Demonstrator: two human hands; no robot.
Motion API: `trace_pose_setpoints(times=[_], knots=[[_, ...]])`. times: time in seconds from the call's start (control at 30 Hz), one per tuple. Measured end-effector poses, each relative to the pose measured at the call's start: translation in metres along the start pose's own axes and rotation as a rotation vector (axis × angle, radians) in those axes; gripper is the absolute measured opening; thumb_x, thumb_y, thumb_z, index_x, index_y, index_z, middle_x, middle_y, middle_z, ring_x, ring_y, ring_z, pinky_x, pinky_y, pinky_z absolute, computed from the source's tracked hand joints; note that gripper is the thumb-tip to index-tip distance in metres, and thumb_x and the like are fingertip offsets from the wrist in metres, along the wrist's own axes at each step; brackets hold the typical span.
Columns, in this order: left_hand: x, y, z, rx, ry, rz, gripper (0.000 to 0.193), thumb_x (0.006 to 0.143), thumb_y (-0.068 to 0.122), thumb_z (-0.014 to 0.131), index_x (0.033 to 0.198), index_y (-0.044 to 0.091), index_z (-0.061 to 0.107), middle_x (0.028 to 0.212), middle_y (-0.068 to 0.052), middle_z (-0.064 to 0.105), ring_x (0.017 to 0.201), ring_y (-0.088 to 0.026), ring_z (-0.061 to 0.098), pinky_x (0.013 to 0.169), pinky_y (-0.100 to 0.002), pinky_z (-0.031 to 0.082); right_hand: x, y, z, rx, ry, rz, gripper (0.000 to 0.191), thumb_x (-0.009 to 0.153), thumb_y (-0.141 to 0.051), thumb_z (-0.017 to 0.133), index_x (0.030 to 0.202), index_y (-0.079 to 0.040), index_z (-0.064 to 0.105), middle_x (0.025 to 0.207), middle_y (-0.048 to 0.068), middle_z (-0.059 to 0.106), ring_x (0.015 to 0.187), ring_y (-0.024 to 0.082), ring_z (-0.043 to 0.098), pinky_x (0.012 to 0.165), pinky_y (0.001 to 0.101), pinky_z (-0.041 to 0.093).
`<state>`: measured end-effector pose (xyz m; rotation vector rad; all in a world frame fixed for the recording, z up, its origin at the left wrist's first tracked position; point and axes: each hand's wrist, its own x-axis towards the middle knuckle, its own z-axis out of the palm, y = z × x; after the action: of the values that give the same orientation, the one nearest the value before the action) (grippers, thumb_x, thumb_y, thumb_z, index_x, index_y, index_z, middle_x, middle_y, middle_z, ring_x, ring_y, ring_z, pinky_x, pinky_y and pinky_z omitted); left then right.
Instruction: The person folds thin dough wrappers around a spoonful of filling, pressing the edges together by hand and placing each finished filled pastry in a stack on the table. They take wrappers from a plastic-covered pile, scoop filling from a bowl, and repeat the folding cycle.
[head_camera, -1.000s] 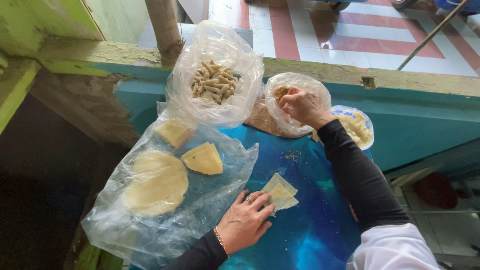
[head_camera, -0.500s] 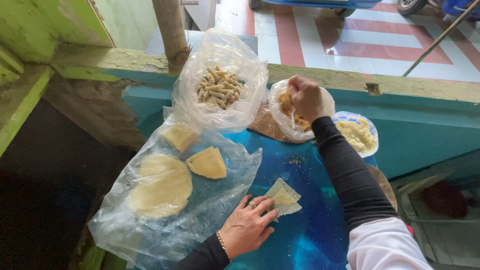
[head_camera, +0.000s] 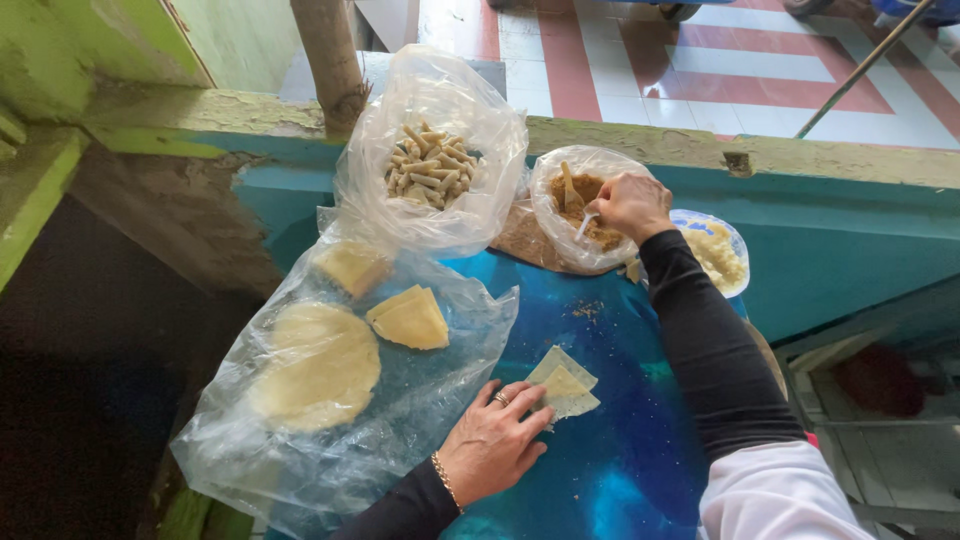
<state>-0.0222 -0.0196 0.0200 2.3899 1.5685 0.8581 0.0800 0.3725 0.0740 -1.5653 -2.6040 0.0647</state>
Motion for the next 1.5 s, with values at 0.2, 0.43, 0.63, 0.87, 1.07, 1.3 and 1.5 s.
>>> trace_pose_setpoints(times=[0.2,0.43,0.63,0.87,1.07,1.3,1.5], knots=[[0.0,-0.001,-0.002,0.01,0.006,0.009,0.044,0.085,0.023,0.074,0.123,0.005,0.063,0.135,-0.016,0.058,0.133,-0.033,0.051,0.106,-0.052,0.039,0.018,-0.023,0.003,-0.147,-0.14,0.037,0.048,0.083,-0.053,0.079,0.096,-0.008,0.082,0.097,0.014,0.077,0.094,0.03,0.074,0.079,0.0455,0.055],[-0.001,-0.001,-0.001,0.014,0.006,0.016,0.043,0.084,0.022,0.075,0.122,0.005,0.063,0.134,-0.015,0.058,0.132,-0.033,0.052,0.107,-0.051,0.04,0.021,-0.029,-0.001,-0.124,-0.156,0.085,0.044,0.083,-0.043,0.08,0.109,-0.007,0.081,0.112,0.017,0.077,0.107,0.032,0.073,0.087,0.0451,0.056],[0.0,-0.001,-0.002,0.006,0.001,0.005,0.043,0.084,0.022,0.075,0.122,0.006,0.063,0.134,-0.015,0.058,0.132,-0.033,0.052,0.106,-0.051,0.04,0.019,-0.043,-0.003,-0.149,-0.149,0.105,0.051,0.077,-0.043,0.085,0.115,-0.009,0.076,0.118,0.015,0.072,0.113,0.032,0.068,0.09,0.0446,0.053],[-0.001,-0.001,-0.002,0.017,-0.005,0.011,0.043,0.084,0.022,0.074,0.123,0.005,0.063,0.134,-0.015,0.058,0.131,-0.033,0.052,0.106,-0.051,0.04,0.022,-0.034,-0.011,-0.185,-0.139,0.061,0.033,0.094,-0.039,0.069,0.115,-0.016,0.079,0.115,0.014,0.076,0.109,0.031,0.073,0.091,0.0448,0.057],[-0.001,-0.002,-0.001,0.015,-0.005,0.009,0.044,0.085,0.022,0.073,0.124,0.005,0.063,0.135,-0.015,0.058,0.132,-0.033,0.052,0.107,-0.052,0.04,0.008,0.001,-0.023,-0.186,-0.107,-0.157,0.022,0.095,-0.036,0.065,0.113,-0.033,0.078,0.105,0.005,0.077,0.1,0.027,0.071,0.089,0.0456,0.055],[0.0,-0.001,-0.003,0.008,-0.005,0.002,0.042,0.085,0.022,0.073,0.124,0.006,0.064,0.136,-0.016,0.059,0.131,-0.034,0.053,0.107,-0.052,0.04,-0.029,0.038,-0.031,0.16,0.044,-0.362,0.019,0.092,-0.042,0.071,0.103,-0.032,0.082,0.096,0.001,0.079,0.085,0.02,0.073,0.082,0.0375,0.056],[0.001,-0.004,-0.006,-0.013,0.013,0.006,0.041,0.084,0.022,0.074,0.121,0.007,0.065,0.134,-0.014,0.06,0.128,-0.033,0.055,0.106,-0.049,0.041,-0.066,0.03,-0.006,0.091,0.16,-0.287,0.017,0.098,-0.025,0.067,0.109,-0.026,0.079,0.09,0.005,0.079,0.079,0.023,0.074,0.074,0.04,0.057]])
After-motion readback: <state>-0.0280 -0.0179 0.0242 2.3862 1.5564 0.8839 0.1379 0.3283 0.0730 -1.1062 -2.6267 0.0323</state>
